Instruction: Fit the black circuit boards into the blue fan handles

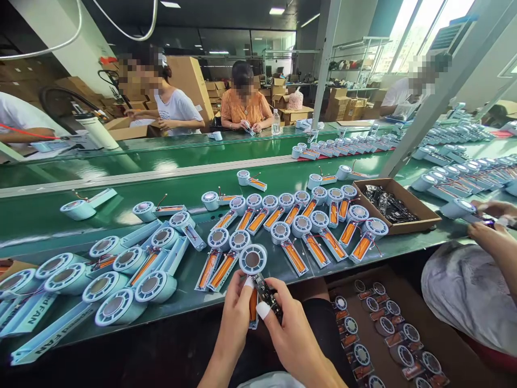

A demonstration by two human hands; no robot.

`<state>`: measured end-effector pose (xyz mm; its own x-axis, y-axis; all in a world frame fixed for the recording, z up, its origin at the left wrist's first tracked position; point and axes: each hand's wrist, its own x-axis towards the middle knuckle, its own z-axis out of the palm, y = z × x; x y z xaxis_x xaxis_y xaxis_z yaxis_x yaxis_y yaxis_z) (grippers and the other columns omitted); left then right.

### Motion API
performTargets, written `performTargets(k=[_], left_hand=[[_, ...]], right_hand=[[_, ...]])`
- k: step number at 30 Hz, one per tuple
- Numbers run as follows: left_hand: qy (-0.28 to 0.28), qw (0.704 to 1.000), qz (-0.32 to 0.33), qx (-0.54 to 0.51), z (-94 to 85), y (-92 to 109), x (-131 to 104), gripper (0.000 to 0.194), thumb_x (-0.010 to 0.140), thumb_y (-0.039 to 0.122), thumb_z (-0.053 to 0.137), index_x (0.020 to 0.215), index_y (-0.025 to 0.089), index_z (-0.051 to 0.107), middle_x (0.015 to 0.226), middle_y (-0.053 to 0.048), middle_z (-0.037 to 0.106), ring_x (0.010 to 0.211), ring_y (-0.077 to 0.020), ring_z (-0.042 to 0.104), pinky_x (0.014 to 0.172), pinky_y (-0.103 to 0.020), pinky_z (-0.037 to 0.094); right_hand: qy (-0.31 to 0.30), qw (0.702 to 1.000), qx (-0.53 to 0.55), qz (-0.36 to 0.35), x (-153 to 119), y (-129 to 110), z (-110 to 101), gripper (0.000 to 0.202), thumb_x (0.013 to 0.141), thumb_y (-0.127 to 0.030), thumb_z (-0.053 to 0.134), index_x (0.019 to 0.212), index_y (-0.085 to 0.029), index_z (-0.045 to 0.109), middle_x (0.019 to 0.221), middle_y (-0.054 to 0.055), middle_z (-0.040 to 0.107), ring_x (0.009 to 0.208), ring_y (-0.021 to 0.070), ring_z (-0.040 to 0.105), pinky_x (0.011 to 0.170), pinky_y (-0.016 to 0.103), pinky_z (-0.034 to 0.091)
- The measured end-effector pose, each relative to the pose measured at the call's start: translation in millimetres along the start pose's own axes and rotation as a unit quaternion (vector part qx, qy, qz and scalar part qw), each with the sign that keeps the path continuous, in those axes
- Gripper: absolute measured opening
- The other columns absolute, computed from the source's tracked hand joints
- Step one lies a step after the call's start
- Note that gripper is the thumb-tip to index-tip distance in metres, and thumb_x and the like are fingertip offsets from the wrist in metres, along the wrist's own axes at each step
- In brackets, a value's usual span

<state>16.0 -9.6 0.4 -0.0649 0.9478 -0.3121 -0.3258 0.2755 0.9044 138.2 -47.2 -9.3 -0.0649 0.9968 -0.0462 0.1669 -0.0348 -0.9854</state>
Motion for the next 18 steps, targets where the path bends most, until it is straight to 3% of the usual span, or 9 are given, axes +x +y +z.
performTargets(k=[3, 7, 12, 18], left_hand=[[-0.001, 0.999, -0.025, -0.032, 2.9, 2.1, 1.6, 0.024, 0.081, 0.038, 0.069, 0.099, 0.023, 0.064, 0.093, 0.001, 0.072, 0.076, -0.0149, 0.064, 0.070, -0.025, 0.049], [-0.032, 0.994, -0.068, -0.079, 2.2, 5.5, 5.6, 0.031, 0.075, 0.040, 0.071, 0.098, 0.021, 0.064, 0.088, -0.001, 0.072, 0.077, -0.0184, 0.068, 0.070, -0.027, 0.051], [-0.051, 0.990, -0.078, -0.102, -1.7, 8.9, 6.6, 0.029, 0.078, 0.042, 0.069, 0.097, 0.021, 0.064, 0.086, 0.000, 0.072, 0.073, -0.0172, 0.068, 0.067, -0.026, 0.051], [-0.018, 0.994, -0.070, -0.082, 1.6, 8.0, 4.3, 0.028, 0.076, 0.039, 0.073, 0.095, 0.021, 0.066, 0.081, 0.002, 0.070, 0.065, -0.0126, 0.064, 0.063, -0.023, 0.049]], right_hand=[[0.030, 0.999, 0.000, -0.024, -5.3, 11.0, 7.9, 0.043, 0.101, -0.042, 0.053, 0.141, -0.025, 0.051, 0.127, 0.010, 0.068, 0.115, 0.0248, 0.065, 0.094, 0.033, 0.055], [0.053, 0.996, 0.010, -0.064, -5.2, 23.0, 14.8, 0.045, 0.103, -0.037, 0.048, 0.147, -0.025, 0.047, 0.140, 0.011, 0.062, 0.126, 0.0259, 0.061, 0.099, 0.035, 0.056], [0.072, 0.987, -0.054, -0.132, -6.5, 29.1, 14.2, 0.047, 0.103, -0.028, 0.048, 0.150, -0.028, 0.046, 0.146, 0.008, 0.059, 0.133, 0.0250, 0.057, 0.109, 0.040, 0.050], [0.079, 0.958, -0.172, -0.218, -7.7, 35.7, 6.3, 0.055, 0.101, -0.021, 0.047, 0.155, -0.030, 0.040, 0.145, 0.007, 0.060, 0.128, 0.0269, 0.061, 0.104, 0.040, 0.054]])
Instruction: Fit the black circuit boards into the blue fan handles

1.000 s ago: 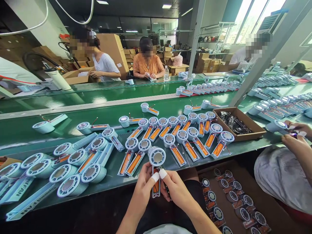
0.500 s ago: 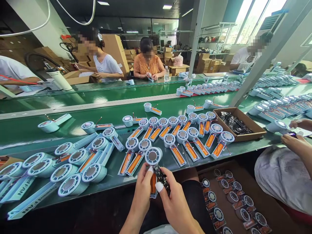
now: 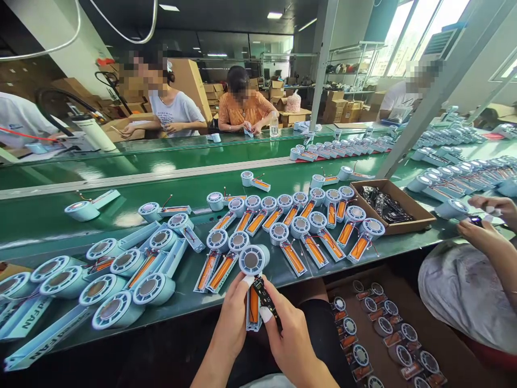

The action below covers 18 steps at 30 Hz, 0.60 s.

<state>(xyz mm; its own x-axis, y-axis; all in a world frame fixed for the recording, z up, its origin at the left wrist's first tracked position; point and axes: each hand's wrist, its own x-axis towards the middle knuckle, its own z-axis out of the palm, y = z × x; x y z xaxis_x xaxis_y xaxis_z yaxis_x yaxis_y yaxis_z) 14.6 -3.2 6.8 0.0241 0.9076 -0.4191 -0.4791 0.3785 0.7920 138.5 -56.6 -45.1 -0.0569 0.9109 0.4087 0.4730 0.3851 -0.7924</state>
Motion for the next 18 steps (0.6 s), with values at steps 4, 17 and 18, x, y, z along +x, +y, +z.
performTargets(k=[4, 17, 18], left_hand=[[0.001, 1.000, 0.003, 0.012, 1.8, -1.4, 0.4, 0.028, 0.074, 0.038, 0.075, 0.094, 0.020, 0.067, 0.078, 0.002, 0.069, 0.059, -0.0113, 0.060, 0.060, -0.023, 0.049], [-0.042, 0.998, 0.013, 0.048, 0.4, -0.8, -2.5, 0.027, 0.082, 0.039, 0.064, 0.102, 0.021, 0.062, 0.092, -0.003, 0.072, 0.081, -0.0194, 0.068, 0.075, -0.030, 0.053], [-0.039, 0.997, 0.019, 0.060, 0.4, -1.6, -2.9, 0.027, 0.082, 0.038, 0.064, 0.103, 0.021, 0.063, 0.094, -0.003, 0.072, 0.084, -0.0195, 0.067, 0.077, -0.030, 0.053]], right_hand=[[-0.011, 0.998, -0.047, -0.044, -0.5, 3.9, -5.8, 0.061, 0.101, -0.016, 0.043, 0.159, -0.031, 0.030, 0.140, 0.009, 0.063, 0.120, 0.0277, 0.067, 0.092, 0.038, 0.061], [0.039, 0.999, -0.028, 0.008, 3.3, -4.9, -4.9, 0.058, 0.100, -0.014, 0.046, 0.155, -0.030, 0.040, 0.137, 0.008, 0.066, 0.121, 0.0266, 0.067, 0.091, 0.034, 0.061], [0.039, 0.999, -0.029, 0.006, 3.6, -5.2, -5.9, 0.058, 0.100, -0.013, 0.047, 0.155, -0.030, 0.041, 0.137, 0.007, 0.066, 0.121, 0.0261, 0.067, 0.091, 0.033, 0.061]])
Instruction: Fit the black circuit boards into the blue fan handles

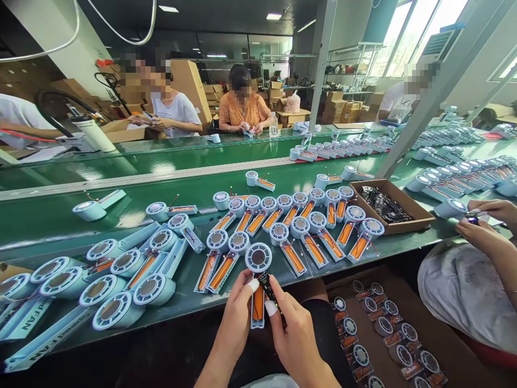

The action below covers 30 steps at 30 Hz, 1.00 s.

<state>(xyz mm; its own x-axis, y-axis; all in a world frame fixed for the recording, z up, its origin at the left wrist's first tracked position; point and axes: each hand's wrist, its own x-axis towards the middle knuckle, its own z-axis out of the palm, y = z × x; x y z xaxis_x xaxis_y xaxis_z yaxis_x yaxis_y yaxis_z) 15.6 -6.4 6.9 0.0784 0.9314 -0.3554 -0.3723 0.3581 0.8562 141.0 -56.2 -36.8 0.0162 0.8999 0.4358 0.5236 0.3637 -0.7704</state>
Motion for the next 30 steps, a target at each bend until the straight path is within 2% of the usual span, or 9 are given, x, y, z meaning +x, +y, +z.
performTargets(k=[2, 6, 9, 14, 17, 20, 23, 25, 30], left_hand=[[0.015, 0.999, 0.017, 0.030, 1.3, -1.7, -1.1, 0.025, 0.084, 0.037, 0.064, 0.104, 0.022, 0.062, 0.095, -0.002, 0.071, 0.084, -0.0181, 0.066, 0.078, -0.028, 0.052], [0.041, 0.993, 0.055, 0.093, 6.6, -4.2, -3.7, 0.021, 0.088, 0.038, 0.059, 0.102, 0.023, 0.059, 0.082, 0.002, 0.066, 0.071, -0.0156, 0.060, 0.070, -0.026, 0.050], [0.060, 0.987, 0.073, 0.133, 8.6, -6.3, -4.3, 0.018, 0.090, 0.038, 0.055, 0.100, 0.023, 0.058, 0.080, 0.002, 0.063, 0.072, -0.0165, 0.059, 0.072, -0.028, 0.050], [0.058, 0.983, 0.071, 0.159, 6.5, -14.0, -2.0, 0.029, 0.093, 0.042, 0.047, 0.111, 0.022, 0.057, 0.110, -0.007, 0.068, 0.105, -0.0229, 0.065, 0.090, -0.034, 0.051], [0.056, 0.982, 0.074, 0.167, 7.6, -19.1, -3.3, 0.037, 0.096, 0.044, 0.042, 0.124, 0.022, 0.050, 0.133, -0.011, 0.061, 0.125, -0.0253, 0.057, 0.103, -0.038, 0.045], [0.066, 0.977, 0.090, 0.182, 11.9, -21.2, -5.9, 0.040, 0.097, 0.041, 0.041, 0.133, 0.023, 0.042, 0.145, -0.013, 0.053, 0.135, -0.0264, 0.048, 0.112, -0.042, 0.036], [0.061, 0.976, 0.091, 0.189, 15.0, -20.7, -5.4, 0.041, 0.097, 0.039, 0.041, 0.135, 0.023, 0.040, 0.146, -0.014, 0.051, 0.137, -0.0274, 0.046, 0.113, -0.044, 0.035], [0.057, 0.976, 0.087, 0.189, 15.3, -20.3, -2.5, 0.042, 0.098, 0.040, 0.039, 0.135, 0.022, 0.040, 0.148, -0.014, 0.051, 0.140, -0.0276, 0.044, 0.114, -0.045, 0.034], [0.043, 0.976, 0.081, 0.196, 13.6, -23.2, 6.9, 0.042, 0.098, 0.044, 0.038, 0.133, 0.022, 0.042, 0.147, -0.013, 0.053, 0.142, -0.0247, 0.044, 0.115, -0.041, 0.036]], right_hand=[[0.001, 1.000, -0.004, -0.007, 0.9, -1.0, -2.0, 0.058, 0.099, -0.012, 0.048, 0.154, -0.029, 0.043, 0.137, 0.007, 0.066, 0.120, 0.0250, 0.067, 0.091, 0.032, 0.061], [0.021, 1.000, -0.007, -0.015, 3.1, -5.3, -3.4, 0.055, 0.097, -0.012, 0.051, 0.151, -0.026, 0.048, 0.132, 0.007, 0.069, 0.114, 0.0229, 0.071, 0.091, 0.030, 0.060], [0.028, 1.000, -0.004, -0.007, 4.3, -8.4, -2.2, 0.051, 0.098, -0.014, 0.051, 0.148, -0.022, 0.051, 0.128, 0.008, 0.071, 0.110, 0.0223, 0.073, 0.090, 0.031, 0.061], [0.028, 0.999, -0.008, 0.046, 7.7, -8.3, 1.9, 0.046, 0.100, -0.019, 0.047, 0.145, -0.015, 0.054, 0.127, 0.013, 0.071, 0.108, 0.0247, 0.074, 0.089, 0.035, 0.062], [0.032, 0.998, -0.033, 0.038, 10.1, -8.0, 6.7, 0.049, 0.100, -0.019, 0.045, 0.148, -0.016, 0.051, 0.128, 0.013, 0.070, 0.108, 0.0251, 0.074, 0.087, 0.035, 0.062], [0.024, 0.997, -0.068, 0.014, 11.5, -10.5, 10.9, 0.055, 0.100, -0.017, 0.041, 0.155, -0.019, 0.041, 0.127, 0.013, 0.071, 0.106, 0.0245, 0.074, 0.083, 0.033, 0.063], [-0.022, 0.993, -0.113, 0.014, 13.0, -14.3, 9.2, 0.065, 0.096, -0.012, 0.036, 0.160, -0.020, 0.028, 0.116, 0.012, 0.076, 0.092, 0.0243, 0.077, 0.070, 0.032, 0.063], [-0.077, 0.985, -0.150, 0.018, 15.0, -16.4, 4.2, 0.073, 0.091, -0.010, 0.037, 0.162, -0.018, 0.022, 0.107, 0.012, 0.078, 0.082, 0.0251, 0.078, 0.062, 0.032, 0.061], [-0.223, 0.933, -0.276, 0.062, 21.5, -22.1, -8.8, 0.080, 0.087, -0.014, 0.048, 0.162, -0.013, 0.020, 0.082, 0.010, 0.078, 0.063, 0.0267, 0.074, 0.054, 0.030, 0.053]])
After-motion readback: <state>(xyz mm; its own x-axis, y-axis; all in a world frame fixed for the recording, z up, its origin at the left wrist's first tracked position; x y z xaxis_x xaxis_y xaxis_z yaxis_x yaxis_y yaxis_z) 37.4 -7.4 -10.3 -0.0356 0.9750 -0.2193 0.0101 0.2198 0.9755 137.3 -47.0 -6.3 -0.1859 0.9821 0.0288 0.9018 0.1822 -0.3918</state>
